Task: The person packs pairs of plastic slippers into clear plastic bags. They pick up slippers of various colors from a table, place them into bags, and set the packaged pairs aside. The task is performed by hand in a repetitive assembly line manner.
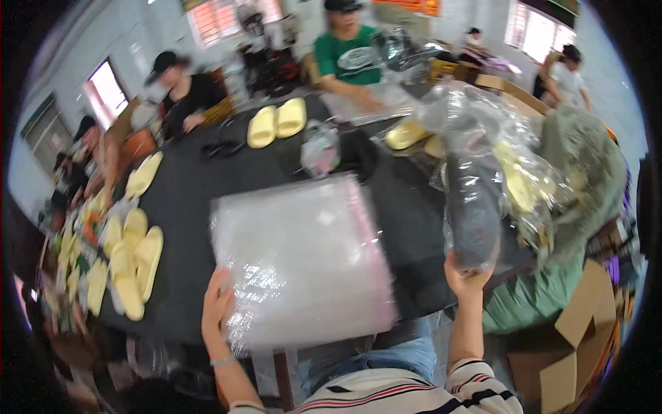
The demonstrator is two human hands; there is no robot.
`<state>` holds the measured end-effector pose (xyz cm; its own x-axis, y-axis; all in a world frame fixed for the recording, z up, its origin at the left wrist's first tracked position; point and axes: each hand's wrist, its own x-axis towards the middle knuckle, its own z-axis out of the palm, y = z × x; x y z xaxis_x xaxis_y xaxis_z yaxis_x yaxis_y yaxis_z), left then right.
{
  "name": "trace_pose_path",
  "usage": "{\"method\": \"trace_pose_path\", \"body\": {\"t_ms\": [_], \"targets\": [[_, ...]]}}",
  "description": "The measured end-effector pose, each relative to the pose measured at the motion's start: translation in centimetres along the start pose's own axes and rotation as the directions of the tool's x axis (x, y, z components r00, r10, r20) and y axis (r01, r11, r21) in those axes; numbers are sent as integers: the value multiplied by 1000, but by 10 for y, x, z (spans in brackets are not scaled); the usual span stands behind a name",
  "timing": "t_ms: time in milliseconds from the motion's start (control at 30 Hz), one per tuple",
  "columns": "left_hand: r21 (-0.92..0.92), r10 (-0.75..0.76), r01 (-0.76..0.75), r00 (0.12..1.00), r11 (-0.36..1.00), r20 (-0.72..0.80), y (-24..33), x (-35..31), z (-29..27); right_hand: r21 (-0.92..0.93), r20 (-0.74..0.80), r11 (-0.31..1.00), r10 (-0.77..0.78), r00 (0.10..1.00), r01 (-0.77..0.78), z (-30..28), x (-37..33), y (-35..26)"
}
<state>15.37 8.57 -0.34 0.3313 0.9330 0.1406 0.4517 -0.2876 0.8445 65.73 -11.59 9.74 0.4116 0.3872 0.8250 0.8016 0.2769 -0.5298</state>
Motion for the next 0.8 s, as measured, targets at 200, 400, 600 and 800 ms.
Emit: {"method": "trace_pose_path", "body": {"t_ms": [200,400,600,800], "targets": [[-30,33,-33,999,999,-3,-6,5,5,99,642,850,-451,620,517,105,-4,-41],[-94,-1,-1,1000,996,-19,-16,0,3,311,924,925,-349,159,220,140,-13,-55],[-157,-22,22,1000,987,2,-20,5,4,163,791,969,-18,611,-183,141,40,20],[304,108,-86,993,949,-57,15,10,-9,-75,900,639,374,224,-765,137,21,109]]}}
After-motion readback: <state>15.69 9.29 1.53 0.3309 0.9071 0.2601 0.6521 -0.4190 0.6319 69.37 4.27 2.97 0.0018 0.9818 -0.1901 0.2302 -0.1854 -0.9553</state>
